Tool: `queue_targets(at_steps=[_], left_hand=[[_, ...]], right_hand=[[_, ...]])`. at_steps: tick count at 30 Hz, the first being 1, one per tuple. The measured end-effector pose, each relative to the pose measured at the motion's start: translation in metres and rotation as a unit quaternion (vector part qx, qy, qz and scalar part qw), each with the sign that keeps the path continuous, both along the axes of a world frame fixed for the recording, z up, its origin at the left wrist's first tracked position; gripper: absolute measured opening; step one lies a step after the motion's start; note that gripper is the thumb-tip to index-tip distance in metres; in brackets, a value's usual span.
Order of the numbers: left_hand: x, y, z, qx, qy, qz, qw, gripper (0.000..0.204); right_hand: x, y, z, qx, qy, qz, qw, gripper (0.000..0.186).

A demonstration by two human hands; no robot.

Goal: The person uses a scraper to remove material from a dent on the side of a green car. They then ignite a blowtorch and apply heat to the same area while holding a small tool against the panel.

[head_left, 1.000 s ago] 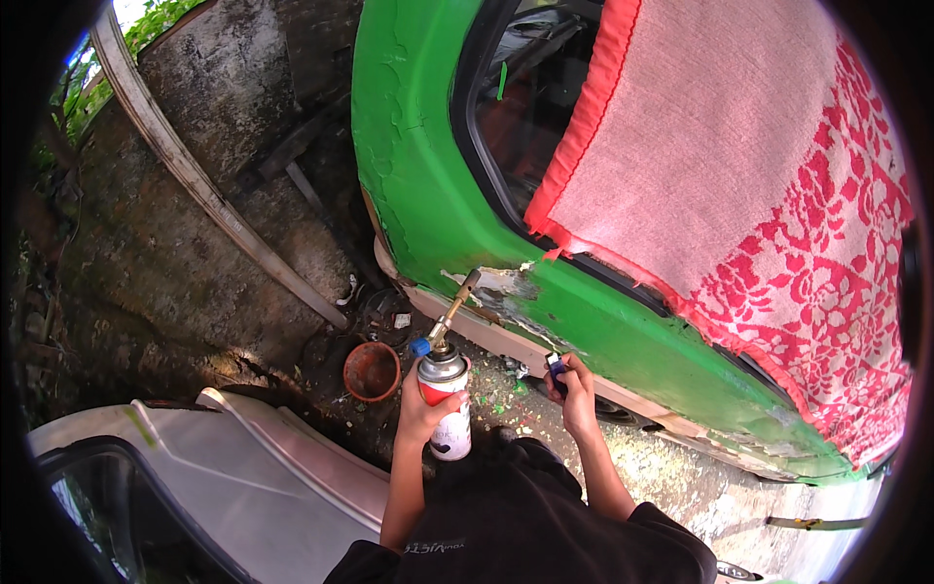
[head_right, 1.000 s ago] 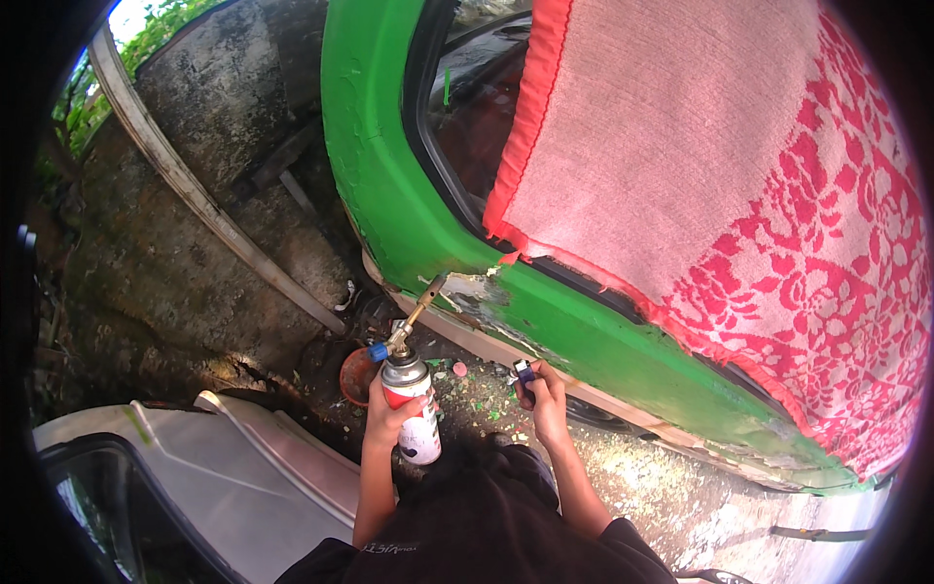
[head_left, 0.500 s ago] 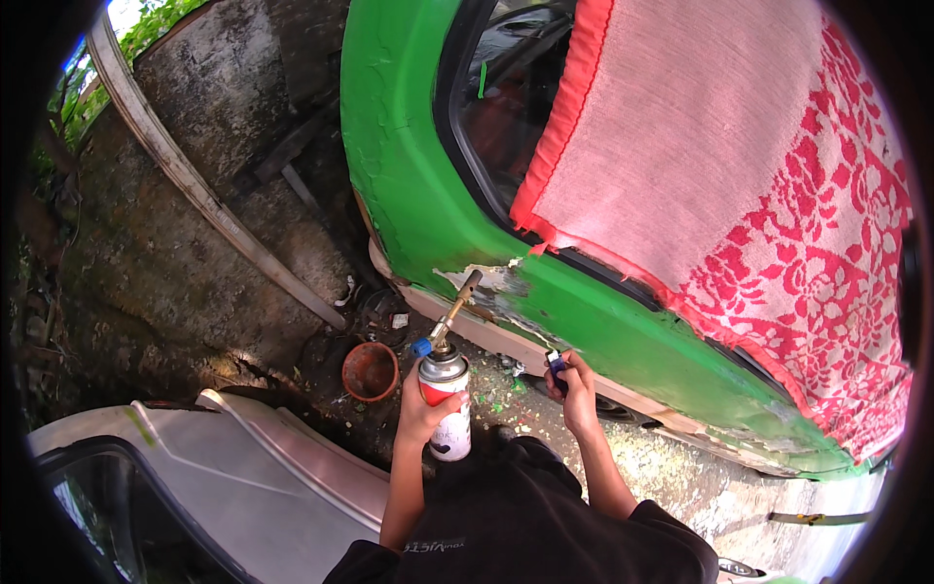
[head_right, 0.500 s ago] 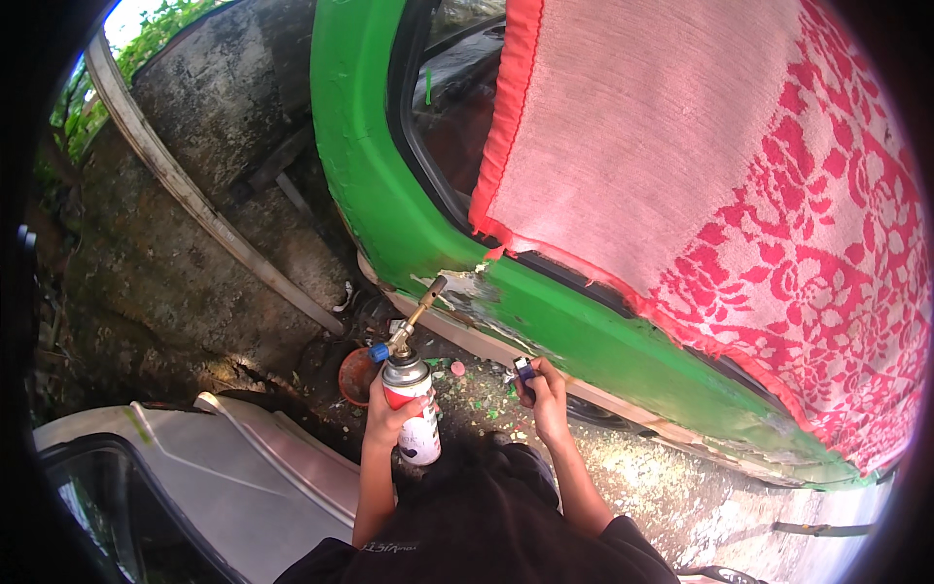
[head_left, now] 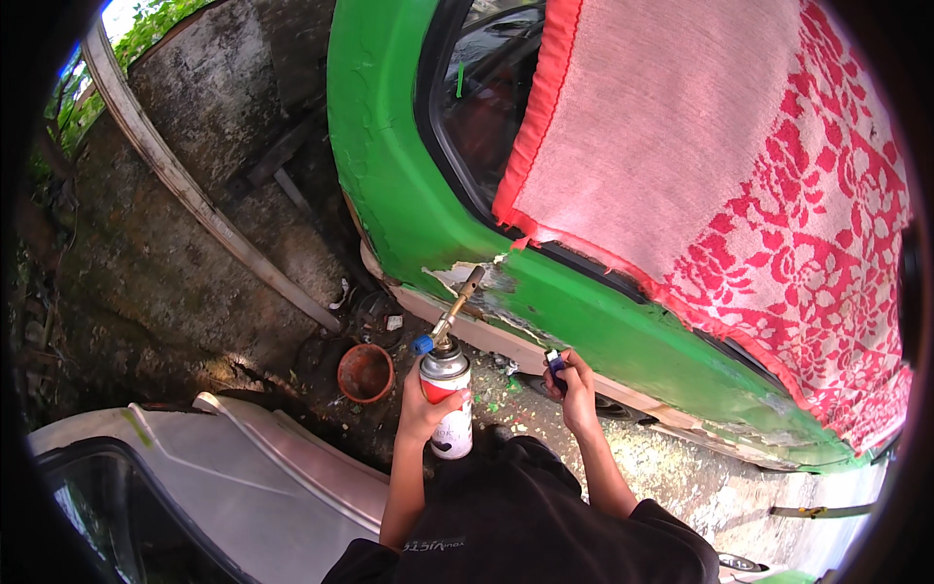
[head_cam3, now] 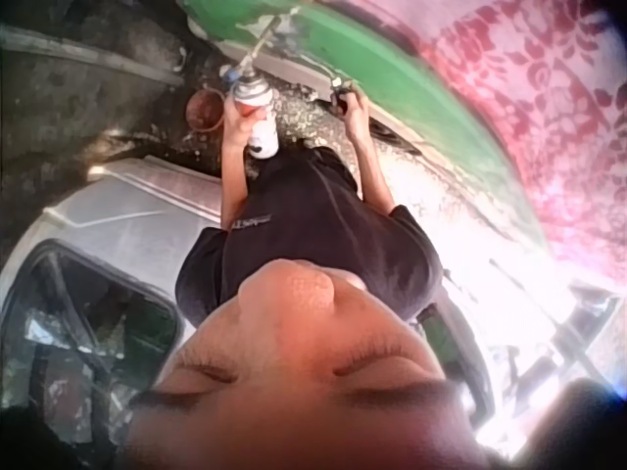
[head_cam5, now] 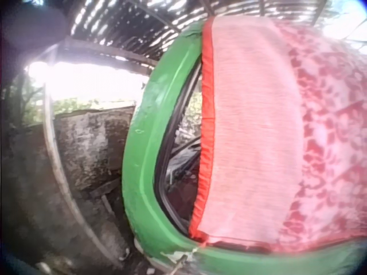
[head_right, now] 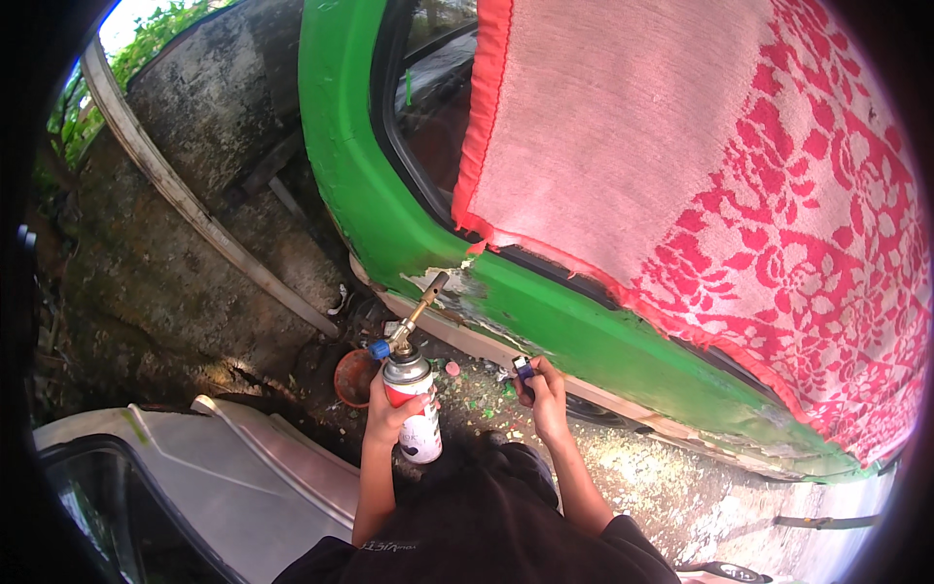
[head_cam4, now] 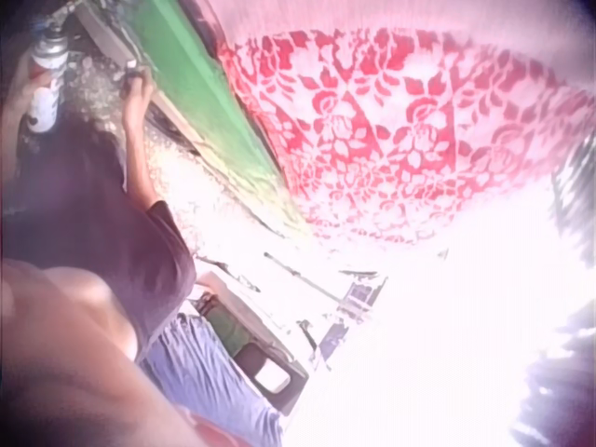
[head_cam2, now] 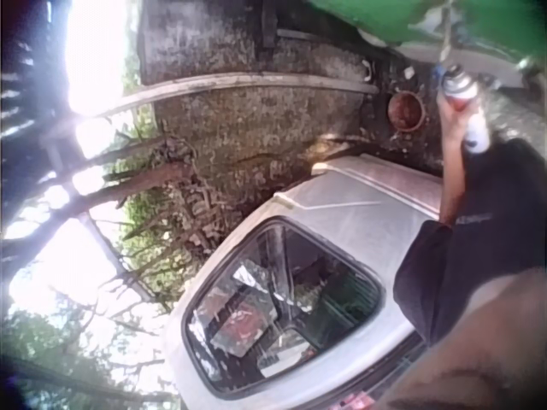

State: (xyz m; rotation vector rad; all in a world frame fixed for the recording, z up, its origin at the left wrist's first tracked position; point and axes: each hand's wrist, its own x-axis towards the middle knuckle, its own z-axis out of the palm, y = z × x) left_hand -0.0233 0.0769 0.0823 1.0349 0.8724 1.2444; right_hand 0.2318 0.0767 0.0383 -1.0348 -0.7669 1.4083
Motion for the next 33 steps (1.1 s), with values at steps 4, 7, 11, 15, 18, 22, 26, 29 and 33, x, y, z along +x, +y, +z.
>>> queue_targets(at_steps=[4,7,11,15,18,22,26,29,33], left_hand=[[0.003,0.002,-0.003,0.005,0.014,-0.001,1.000,0.047],[0.008,0.005,-0.002,0.008,0.013,-0.007,1.000,0.046],[0.012,0.007,0.000,0.011,0.010,-0.023,1.000,0.046],[0.010,0.008,-0.003,0.013,0.003,-0.023,1.000,0.045],[0.007,0.009,-0.002,0.006,0.002,-0.016,1.000,0.045],[0.000,0.013,-0.004,0.011,0.005,-0.009,1.000,0.045],[-0.001,0.014,0.000,0.008,0.002,-0.013,1.000,0.045],[0.003,0.012,0.002,0.002,-0.004,-0.018,1.000,0.045],[0.008,0.013,0.002,0.011,0.003,-0.027,1.000,0.045]], right_hand=[[0.003,-0.003,0.000,0.008,-0.001,-0.005,1.000,0.018],[0.005,-0.004,0.000,0.009,-0.005,-0.013,1.000,0.019],[0.008,-0.006,0.001,0.004,0.005,-0.023,1.000,0.020],[0.009,-0.007,0.000,0.013,0.002,-0.025,1.000,0.021],[0.008,-0.007,0.002,0.013,-0.003,-0.029,0.999,0.020],[0.006,-0.007,-0.002,0.011,0.006,-0.027,1.000,0.019],[0.004,-0.007,0.002,0.012,0.000,-0.028,1.000,0.018],[0.003,-0.008,0.003,0.010,0.006,-0.030,0.999,0.018],[0.004,-0.008,0.001,0.014,0.005,-0.033,0.999,0.019]])
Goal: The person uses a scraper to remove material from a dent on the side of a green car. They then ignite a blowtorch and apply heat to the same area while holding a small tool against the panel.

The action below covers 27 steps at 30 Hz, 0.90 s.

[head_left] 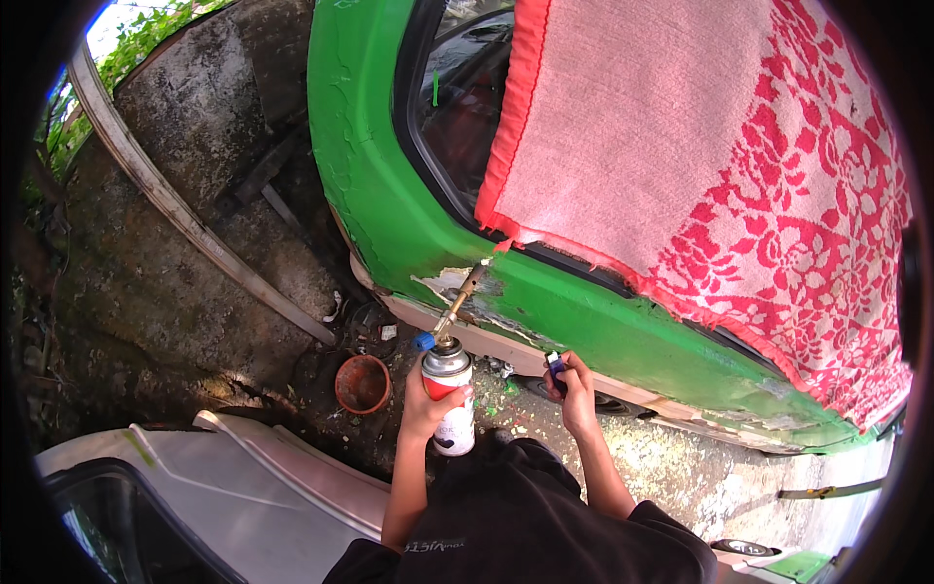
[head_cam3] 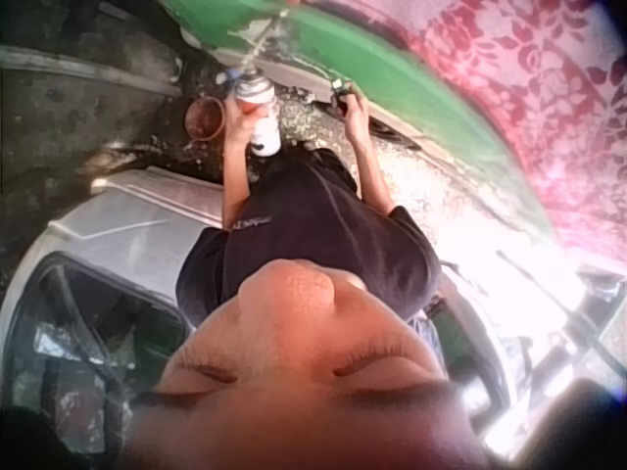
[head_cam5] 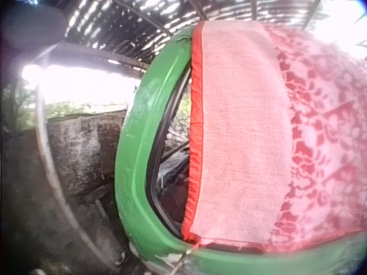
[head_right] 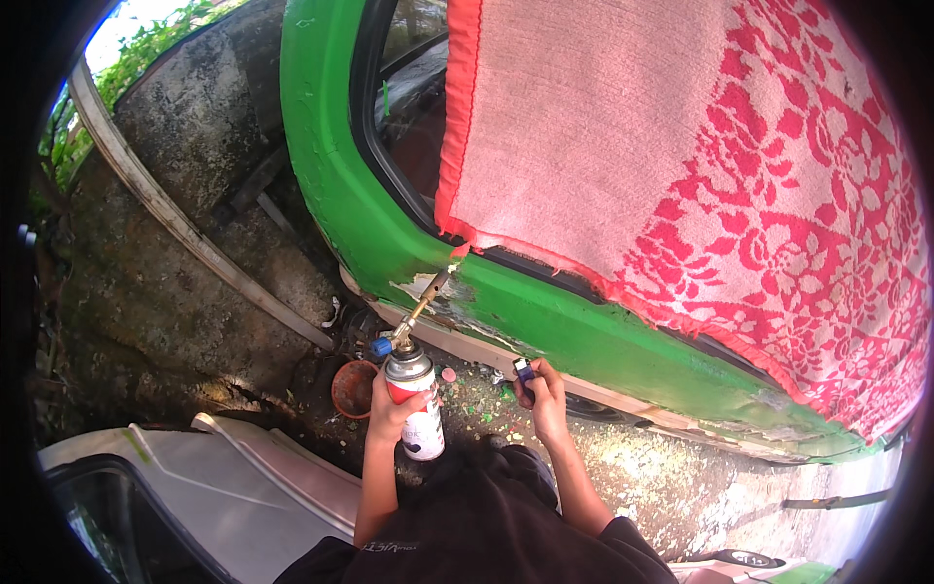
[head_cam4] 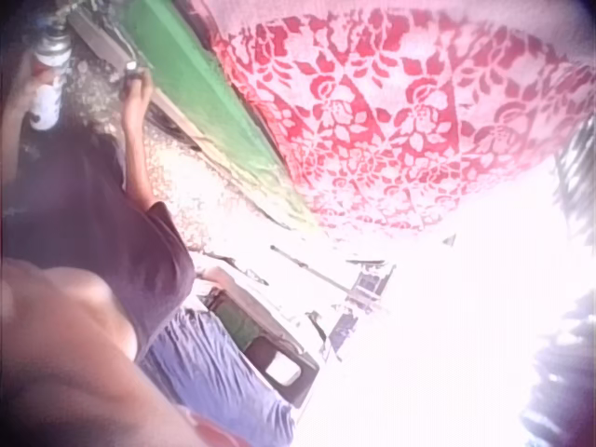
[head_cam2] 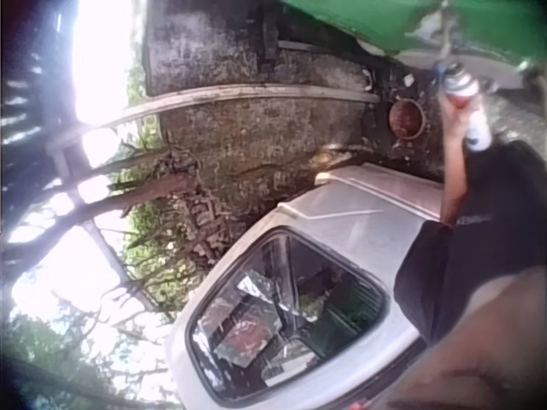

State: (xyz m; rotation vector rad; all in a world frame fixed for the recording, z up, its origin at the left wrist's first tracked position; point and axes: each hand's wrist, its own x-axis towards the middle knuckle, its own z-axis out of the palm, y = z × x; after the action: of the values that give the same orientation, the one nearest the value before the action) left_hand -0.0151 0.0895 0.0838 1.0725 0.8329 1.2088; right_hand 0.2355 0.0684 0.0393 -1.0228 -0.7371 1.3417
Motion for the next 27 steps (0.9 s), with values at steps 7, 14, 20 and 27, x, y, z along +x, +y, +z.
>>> queue_targets(at_steps=[7,14,20,27], left_hand=[[-0.002,0.000,-0.002,-0.006,-0.001,0.005,1.000,0.045],[-0.013,0.002,-0.008,-0.007,0.011,0.018,1.000,0.044],[-0.004,0.000,-0.007,0.003,-0.003,0.004,1.000,0.044],[0.002,0.002,-0.009,0.003,-0.031,0.002,1.000,0.044]], right_hand=[[-0.001,-0.001,0.000,-0.003,0.004,-0.004,1.000,0.018],[-0.003,-0.002,0.000,-0.005,0.011,0.001,1.000,0.018],[-0.003,-0.003,0.000,-0.007,0.001,0.009,1.000,0.018],[-0.005,-0.005,0.005,-0.004,0.002,0.008,1.000,0.018]])
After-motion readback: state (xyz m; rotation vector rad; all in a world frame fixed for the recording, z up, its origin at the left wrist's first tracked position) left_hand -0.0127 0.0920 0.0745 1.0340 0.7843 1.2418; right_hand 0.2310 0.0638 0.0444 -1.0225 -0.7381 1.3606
